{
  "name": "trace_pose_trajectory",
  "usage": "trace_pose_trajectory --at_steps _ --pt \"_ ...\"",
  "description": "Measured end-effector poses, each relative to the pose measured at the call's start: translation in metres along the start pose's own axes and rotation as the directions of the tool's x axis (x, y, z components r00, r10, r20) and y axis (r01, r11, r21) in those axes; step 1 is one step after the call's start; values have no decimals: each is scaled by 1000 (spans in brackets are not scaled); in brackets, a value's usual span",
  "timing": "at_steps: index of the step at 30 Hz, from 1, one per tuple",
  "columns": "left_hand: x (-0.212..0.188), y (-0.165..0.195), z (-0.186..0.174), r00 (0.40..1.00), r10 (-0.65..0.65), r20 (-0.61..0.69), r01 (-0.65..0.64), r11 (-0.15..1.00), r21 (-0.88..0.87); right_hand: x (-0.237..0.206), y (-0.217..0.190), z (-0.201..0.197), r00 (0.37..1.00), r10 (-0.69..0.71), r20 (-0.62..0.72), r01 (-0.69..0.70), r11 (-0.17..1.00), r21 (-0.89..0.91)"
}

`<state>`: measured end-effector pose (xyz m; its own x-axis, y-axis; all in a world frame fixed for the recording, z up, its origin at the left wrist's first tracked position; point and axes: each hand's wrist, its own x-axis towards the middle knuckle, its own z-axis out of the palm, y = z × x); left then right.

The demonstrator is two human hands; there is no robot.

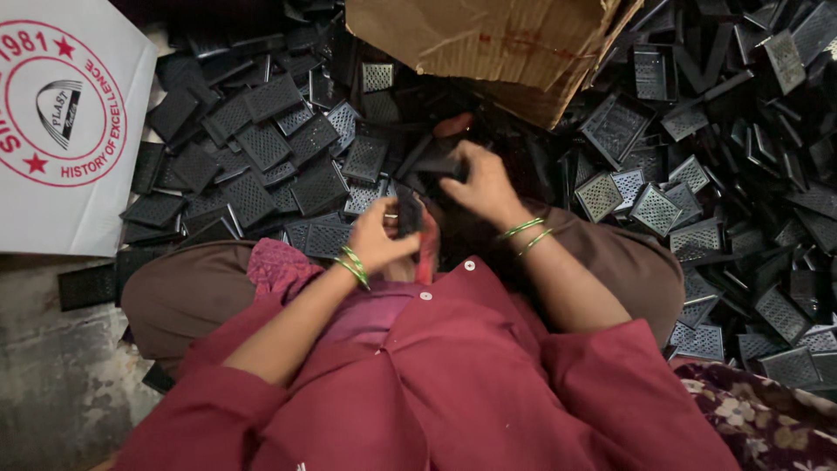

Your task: The person sits on the floor and repeatedly picks up small black plastic graters from a large pile. They inspect each grater by turning it over in their hands and then place it into a white cardboard box. The process continues with the person handling the items one at a time.

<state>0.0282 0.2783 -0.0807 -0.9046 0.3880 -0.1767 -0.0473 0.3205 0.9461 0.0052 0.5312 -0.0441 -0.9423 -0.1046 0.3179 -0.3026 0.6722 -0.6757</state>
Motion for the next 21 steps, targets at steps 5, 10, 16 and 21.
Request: trace_pose_trajectory --at_steps 5,10,16,21 --pt "-5 16 -5 996 52 -70 -82 822 -563 -11 -43 38 984 170 56 -177 872 457" --pt "-18 39 -14 980 137 -142 -193 806 -560 -19 -82 36 996 -56 65 1 766 642" --pt "-32 70 -20 948 281 -151 -319 859 -401 -20 -104 14 995 -95 30 53 755 654" --pt "-41 83 -27 951 289 -112 -305 816 -491 -20 -111 0 986 -134 95 32 723 690"
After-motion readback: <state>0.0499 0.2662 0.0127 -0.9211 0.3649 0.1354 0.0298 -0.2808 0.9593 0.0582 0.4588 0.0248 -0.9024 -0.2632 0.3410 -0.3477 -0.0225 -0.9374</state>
